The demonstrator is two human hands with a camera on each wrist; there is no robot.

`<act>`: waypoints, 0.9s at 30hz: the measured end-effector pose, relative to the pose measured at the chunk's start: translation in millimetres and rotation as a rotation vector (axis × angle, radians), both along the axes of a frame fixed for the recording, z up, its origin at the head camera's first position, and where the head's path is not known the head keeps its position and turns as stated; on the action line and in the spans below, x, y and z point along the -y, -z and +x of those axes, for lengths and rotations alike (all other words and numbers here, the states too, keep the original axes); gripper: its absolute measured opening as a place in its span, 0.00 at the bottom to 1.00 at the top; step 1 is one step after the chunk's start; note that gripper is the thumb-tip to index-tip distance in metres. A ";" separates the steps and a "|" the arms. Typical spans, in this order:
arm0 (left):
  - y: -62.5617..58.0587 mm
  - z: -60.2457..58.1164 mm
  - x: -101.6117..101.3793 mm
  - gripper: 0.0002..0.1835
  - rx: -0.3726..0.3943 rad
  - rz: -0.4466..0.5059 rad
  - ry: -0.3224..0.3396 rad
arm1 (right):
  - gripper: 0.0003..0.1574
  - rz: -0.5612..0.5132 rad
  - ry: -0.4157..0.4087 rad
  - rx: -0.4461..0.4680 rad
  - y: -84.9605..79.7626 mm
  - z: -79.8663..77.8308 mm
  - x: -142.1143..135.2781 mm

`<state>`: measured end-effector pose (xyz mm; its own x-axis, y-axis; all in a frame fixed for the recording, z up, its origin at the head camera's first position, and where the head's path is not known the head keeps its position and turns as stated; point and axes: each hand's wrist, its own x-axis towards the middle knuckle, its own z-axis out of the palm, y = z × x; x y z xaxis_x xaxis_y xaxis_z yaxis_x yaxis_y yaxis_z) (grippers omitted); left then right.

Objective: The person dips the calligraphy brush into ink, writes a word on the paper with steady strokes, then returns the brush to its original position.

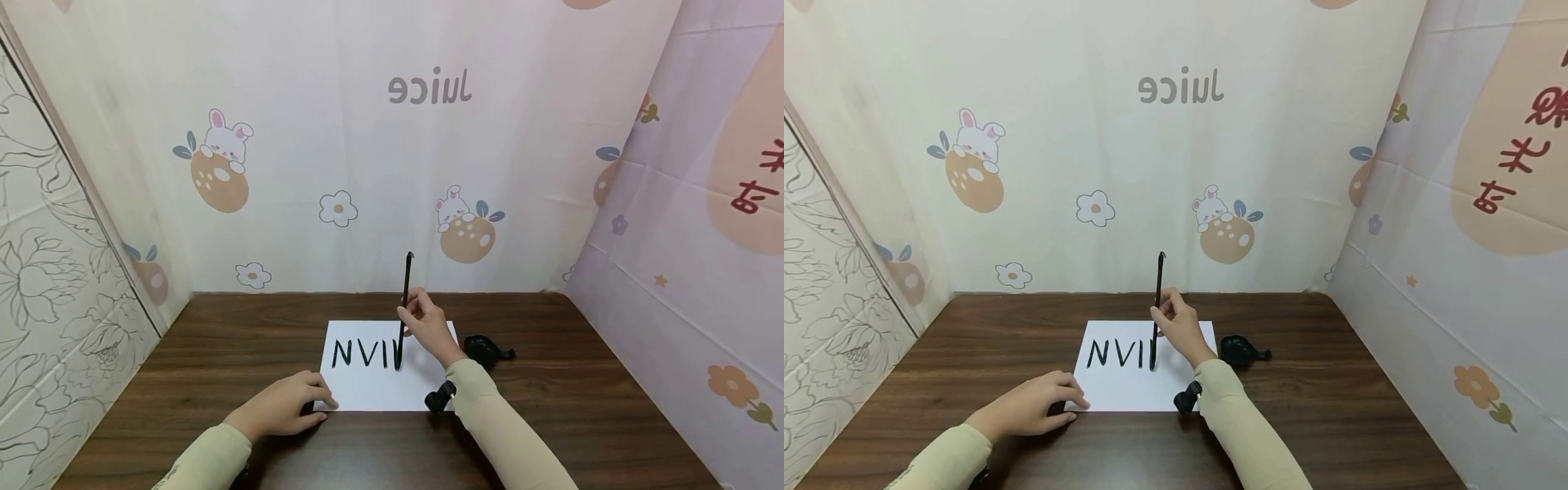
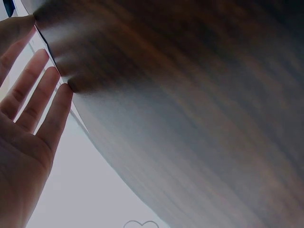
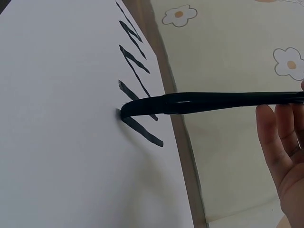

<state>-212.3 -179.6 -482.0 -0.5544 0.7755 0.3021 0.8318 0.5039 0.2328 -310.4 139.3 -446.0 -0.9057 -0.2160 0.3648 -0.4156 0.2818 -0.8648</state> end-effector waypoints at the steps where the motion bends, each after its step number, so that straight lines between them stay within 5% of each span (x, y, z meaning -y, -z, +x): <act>1: 0.2 0.0 0.0 0.08 0.000 0.001 0.002 | 0.11 0.001 0.000 0.001 -0.2 0.1 -0.1; 16: 0.4 -0.3 0.0 0.08 -0.013 0.003 0.012 | 0.11 0.003 -0.003 -0.027 -0.6 -2.4 -3.9; 27: 0.3 0.0 0.0 0.08 -0.015 -0.003 0.006 | 0.12 -0.026 0.041 -0.018 -16.2 1.2 -5.3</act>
<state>-212.3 -179.6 -482.3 -0.5455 0.7794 0.3082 0.8379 0.4998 0.2193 -309.3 144.6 -429.8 -0.9068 -0.1692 0.3861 -0.4197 0.2766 -0.8645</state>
